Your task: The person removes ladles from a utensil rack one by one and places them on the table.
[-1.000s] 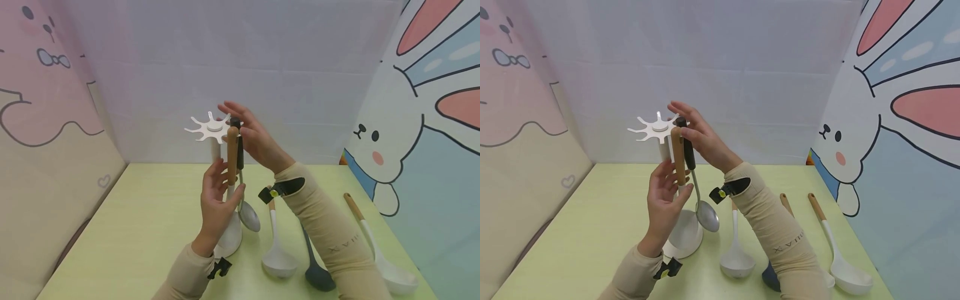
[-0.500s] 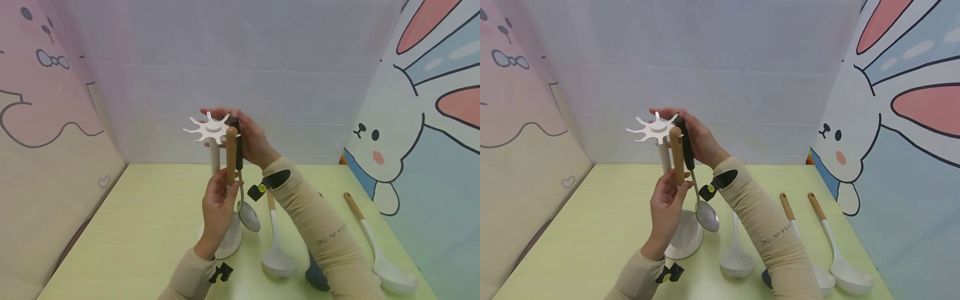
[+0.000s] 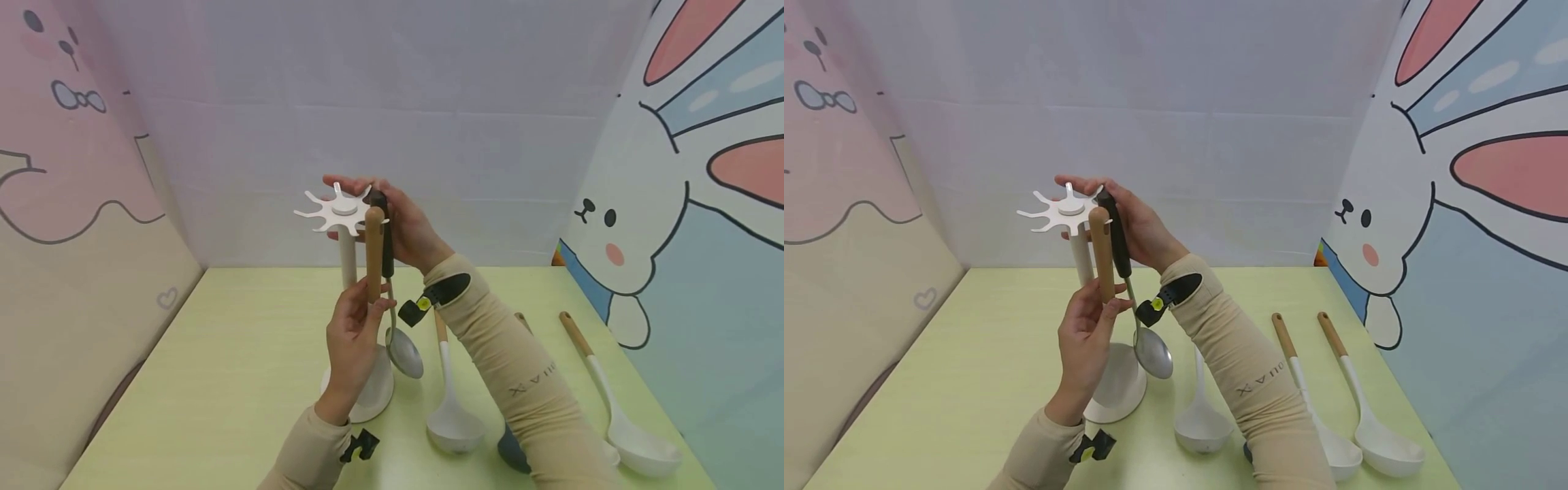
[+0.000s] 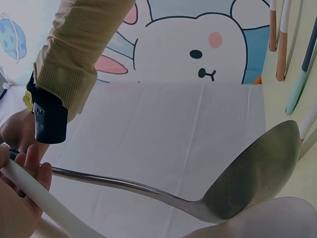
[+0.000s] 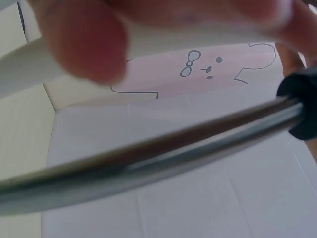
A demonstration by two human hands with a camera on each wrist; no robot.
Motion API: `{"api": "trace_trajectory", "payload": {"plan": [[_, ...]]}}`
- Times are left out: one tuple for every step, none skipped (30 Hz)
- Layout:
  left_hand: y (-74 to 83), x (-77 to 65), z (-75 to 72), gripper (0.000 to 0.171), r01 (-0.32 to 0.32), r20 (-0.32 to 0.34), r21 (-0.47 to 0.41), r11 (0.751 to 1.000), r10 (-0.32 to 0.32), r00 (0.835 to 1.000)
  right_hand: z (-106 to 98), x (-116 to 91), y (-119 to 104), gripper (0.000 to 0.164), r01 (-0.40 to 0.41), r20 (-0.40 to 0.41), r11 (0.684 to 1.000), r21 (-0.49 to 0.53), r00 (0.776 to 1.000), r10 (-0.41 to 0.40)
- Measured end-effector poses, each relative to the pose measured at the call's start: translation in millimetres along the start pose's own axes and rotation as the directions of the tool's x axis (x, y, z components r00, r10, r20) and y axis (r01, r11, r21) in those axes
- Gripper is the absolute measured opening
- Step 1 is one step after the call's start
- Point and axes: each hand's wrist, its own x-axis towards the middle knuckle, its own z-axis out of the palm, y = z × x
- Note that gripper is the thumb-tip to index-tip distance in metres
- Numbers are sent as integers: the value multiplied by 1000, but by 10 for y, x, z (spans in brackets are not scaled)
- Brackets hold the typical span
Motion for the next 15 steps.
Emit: {"api": "trace_trajectory", "payload": {"plan": [[4, -4, 6, 39, 1, -1, 4, 1000, -1, 1000, -4, -3, -4, 35, -2, 1, 1000, -5, 1000, 2], [9, -8, 13, 39, 1, -1, 8, 1000, -1, 1000, -9, -7, -7, 35, -2, 5, 1000, -9, 1000, 2], [13, -13, 18, 39, 1, -1, 12, 1000, -1, 1000, -14, -11, -10, 35, -1, 8, 1000, -16, 1000, 1], [18, -16, 24, 39, 1, 0, 14, 1000, -1, 1000, -19, -15, -14, 35, 1, 11, 1000, -22, 1000, -1], [22, -20, 31, 39, 1, 1, 18, 1000, -1, 1000, -25, -21, -18, 35, 2, 14, 1000, -25, 1000, -2], [26, -22, 38, 39, 1, 1, 22, 1000, -1, 1000, -31, -26, -21, 35, 3, 16, 1000, -27, 1000, -3], [28, -24, 45, 39, 1, 2, 24, 1000, -1, 1000, -37, -31, -24, 36, 4, 18, 1000, -28, 1000, -3], [29, -25, 53, 39, -1, 2, 29, 1000, 1, 1000, -43, -35, -28, 36, 4, 20, 1000, -28, 1000, -4], [29, -26, 61, 39, -2, 2, 33, 999, 2, 1000, -48, -40, -33, 36, 3, 21, 1000, -27, 1000, -2], [29, -26, 69, 39, -5, 2, 36, 999, 5, 1000, -55, -45, -38, 36, 2, 20, 1000, -28, 1000, -1], [28, -26, 78, 40, -8, 1, 41, 999, 8, 1000, -61, -50, -43, 37, 0, 21, 1000, -30, 1000, 0], [27, -25, 88, 40, -12, 0, 46, 999, 12, 1000, -66, -54, -49, 37, -1, 22, 999, -32, 1000, 2], [27, -23, 90, 40, -16, 0, 49, 999, 16, 1000, -68, -55, -50, 37, -3, 23, 999, -35, 1000, 4], [28, -22, 92, 40, -21, 0, 52, 998, 21, 1000, -69, -56, -52, 38, -4, 24, 999, -40, 1000, 5], [30, -21, 94, 40, -24, -1, 56, 998, 24, 1000, -68, -56, -55, 38, -5, 24, 999, -46, 1000, 6]]}}
